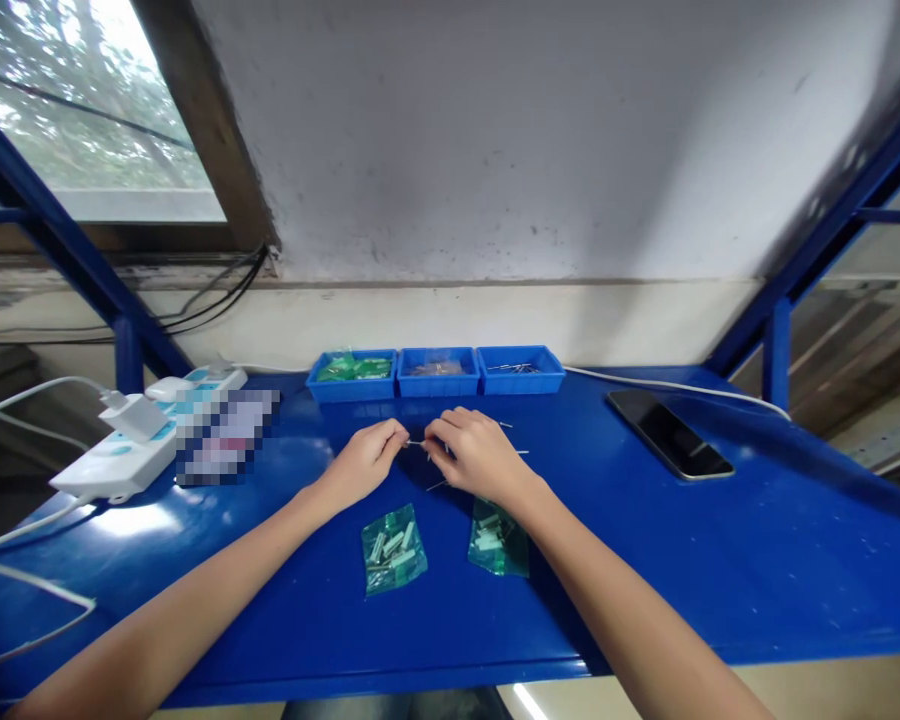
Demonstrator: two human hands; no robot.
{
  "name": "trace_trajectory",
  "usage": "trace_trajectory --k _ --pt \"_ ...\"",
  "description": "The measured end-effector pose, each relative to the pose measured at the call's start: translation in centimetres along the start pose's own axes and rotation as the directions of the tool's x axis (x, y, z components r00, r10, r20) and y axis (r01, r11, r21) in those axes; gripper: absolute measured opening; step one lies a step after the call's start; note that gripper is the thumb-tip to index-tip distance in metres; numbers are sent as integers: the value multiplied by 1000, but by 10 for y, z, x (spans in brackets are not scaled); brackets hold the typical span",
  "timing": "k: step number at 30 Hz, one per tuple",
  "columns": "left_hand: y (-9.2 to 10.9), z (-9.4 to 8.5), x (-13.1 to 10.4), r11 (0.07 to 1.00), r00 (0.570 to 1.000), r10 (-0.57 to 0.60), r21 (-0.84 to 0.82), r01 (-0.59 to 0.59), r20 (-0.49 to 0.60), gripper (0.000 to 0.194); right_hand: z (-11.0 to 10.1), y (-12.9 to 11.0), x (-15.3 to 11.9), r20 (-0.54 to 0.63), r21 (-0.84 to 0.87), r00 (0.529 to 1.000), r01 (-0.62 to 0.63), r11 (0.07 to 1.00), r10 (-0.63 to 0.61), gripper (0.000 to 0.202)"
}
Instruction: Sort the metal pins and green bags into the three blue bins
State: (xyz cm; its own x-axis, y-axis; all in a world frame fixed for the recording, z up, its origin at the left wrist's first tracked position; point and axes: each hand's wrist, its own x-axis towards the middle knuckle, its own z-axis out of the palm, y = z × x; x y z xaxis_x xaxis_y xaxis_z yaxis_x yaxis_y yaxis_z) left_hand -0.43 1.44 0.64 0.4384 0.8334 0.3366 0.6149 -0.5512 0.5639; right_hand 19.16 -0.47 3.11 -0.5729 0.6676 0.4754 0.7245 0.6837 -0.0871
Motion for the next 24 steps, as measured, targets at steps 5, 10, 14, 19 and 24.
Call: trace_trajectory --k 5,10,14,19,24 --pt "8 1 -1 1000 1000 -11 -29 11 5 24 -11 15 3 -62 -113 998 -29 993 22 21" --pt "11 5 -3 987 993 80 136 -90 81 30 -30 67 15 -372 -204 811 -545 813 450 35" --pt "8 10 -2 953 984 90 274 -130 155 30 -25 81 -8 -196 -121 808 -583 804 556 44" --pt "-1 11 2 963 995 51 260 -71 81 21 3 65 -48 157 79 859 -502 861 487 57" --pt "-11 10 5 990 993 75 112 -86 96 20 15 56 -35 292 262 825 -555 790 484 64"
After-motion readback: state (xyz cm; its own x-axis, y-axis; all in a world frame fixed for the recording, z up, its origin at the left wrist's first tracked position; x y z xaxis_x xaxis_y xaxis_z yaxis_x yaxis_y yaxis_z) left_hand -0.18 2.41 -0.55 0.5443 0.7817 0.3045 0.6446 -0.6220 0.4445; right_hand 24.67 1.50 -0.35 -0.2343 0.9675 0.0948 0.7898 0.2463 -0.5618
